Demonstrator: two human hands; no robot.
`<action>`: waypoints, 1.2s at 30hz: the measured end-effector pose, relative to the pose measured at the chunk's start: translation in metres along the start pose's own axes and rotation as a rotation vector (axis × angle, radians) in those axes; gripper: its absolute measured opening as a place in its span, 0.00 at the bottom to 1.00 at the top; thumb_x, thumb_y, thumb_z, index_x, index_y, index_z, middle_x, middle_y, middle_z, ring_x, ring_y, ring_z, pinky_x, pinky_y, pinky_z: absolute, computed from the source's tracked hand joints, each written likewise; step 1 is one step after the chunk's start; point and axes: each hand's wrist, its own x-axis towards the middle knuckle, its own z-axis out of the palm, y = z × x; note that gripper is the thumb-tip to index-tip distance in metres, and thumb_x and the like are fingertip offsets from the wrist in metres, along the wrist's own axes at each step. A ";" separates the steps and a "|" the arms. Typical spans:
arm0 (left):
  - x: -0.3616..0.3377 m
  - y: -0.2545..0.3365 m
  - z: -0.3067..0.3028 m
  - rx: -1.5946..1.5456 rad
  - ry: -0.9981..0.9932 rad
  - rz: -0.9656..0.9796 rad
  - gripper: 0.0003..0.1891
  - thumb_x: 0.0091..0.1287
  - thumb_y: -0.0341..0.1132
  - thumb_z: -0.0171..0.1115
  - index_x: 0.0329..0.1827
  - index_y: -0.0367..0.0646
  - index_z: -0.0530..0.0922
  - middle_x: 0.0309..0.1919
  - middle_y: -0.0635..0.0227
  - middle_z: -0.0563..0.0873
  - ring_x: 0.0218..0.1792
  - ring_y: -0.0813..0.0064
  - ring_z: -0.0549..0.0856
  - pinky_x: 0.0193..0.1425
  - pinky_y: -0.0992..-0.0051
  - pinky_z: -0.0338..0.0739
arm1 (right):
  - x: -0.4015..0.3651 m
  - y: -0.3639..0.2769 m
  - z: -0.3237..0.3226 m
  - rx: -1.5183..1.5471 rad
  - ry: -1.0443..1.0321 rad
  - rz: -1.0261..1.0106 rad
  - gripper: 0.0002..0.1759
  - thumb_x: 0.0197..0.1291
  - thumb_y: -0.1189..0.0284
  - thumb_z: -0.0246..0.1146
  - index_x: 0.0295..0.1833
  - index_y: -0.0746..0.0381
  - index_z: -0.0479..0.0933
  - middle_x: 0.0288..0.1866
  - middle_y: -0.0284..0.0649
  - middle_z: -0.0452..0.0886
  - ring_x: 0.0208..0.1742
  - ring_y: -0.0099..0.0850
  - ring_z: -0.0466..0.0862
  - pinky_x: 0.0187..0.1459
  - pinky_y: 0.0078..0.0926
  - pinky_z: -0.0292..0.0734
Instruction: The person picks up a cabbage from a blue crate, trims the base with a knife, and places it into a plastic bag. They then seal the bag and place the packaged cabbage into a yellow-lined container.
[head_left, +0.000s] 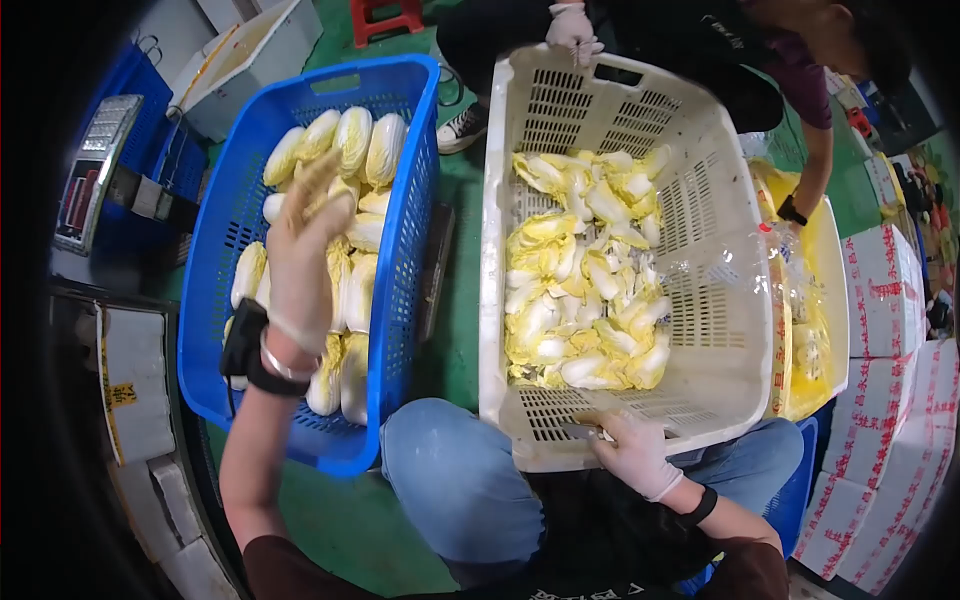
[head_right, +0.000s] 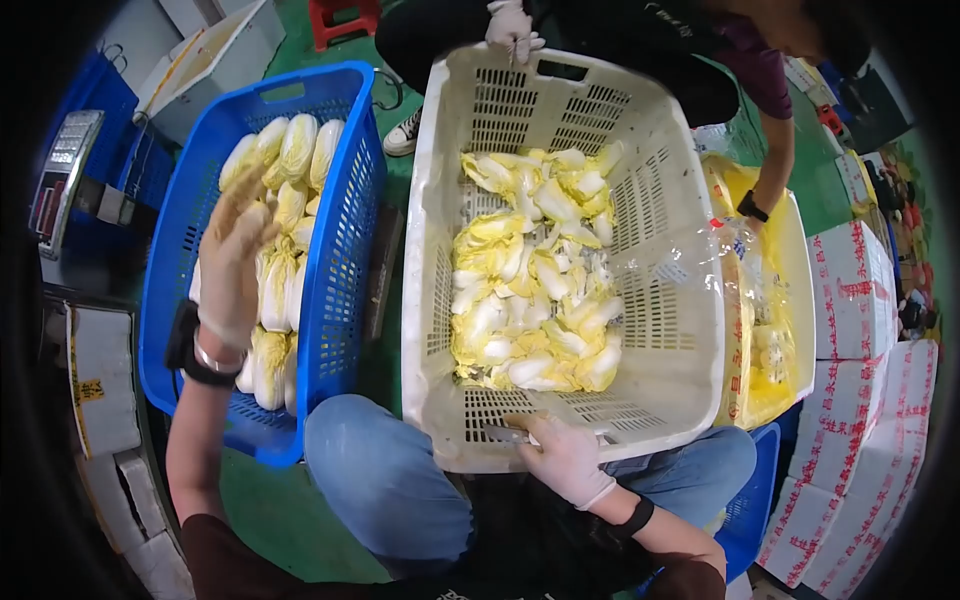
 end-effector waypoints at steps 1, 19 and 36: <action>-0.023 0.017 0.012 -0.063 -0.024 -0.036 0.29 0.64 0.34 0.60 0.69 0.35 0.68 0.62 0.61 0.75 0.57 0.73 0.77 0.62 0.73 0.71 | -0.001 0.001 0.001 0.014 -0.027 0.030 0.13 0.55 0.70 0.64 0.48 0.51 0.82 0.32 0.37 0.81 0.32 0.37 0.83 0.31 0.34 0.77; -0.137 0.054 0.182 -0.953 -0.404 -0.614 0.20 0.65 0.28 0.59 0.61 0.48 0.76 0.57 0.59 0.78 0.58 0.62 0.78 0.58 0.66 0.79 | -0.032 0.055 -0.062 1.130 0.436 0.187 0.17 0.68 0.64 0.56 0.51 0.64 0.82 0.40 0.37 0.86 0.44 0.21 0.83 0.49 0.21 0.74; -0.117 -0.048 0.215 -0.490 -0.240 -0.774 0.16 0.69 0.38 0.58 0.59 0.48 0.77 0.41 0.66 0.82 0.45 0.69 0.81 0.53 0.71 0.77 | -0.234 0.377 -0.188 -0.050 0.790 0.936 0.18 0.60 0.62 0.60 0.51 0.60 0.82 0.44 0.44 0.85 0.46 0.38 0.85 0.51 0.33 0.77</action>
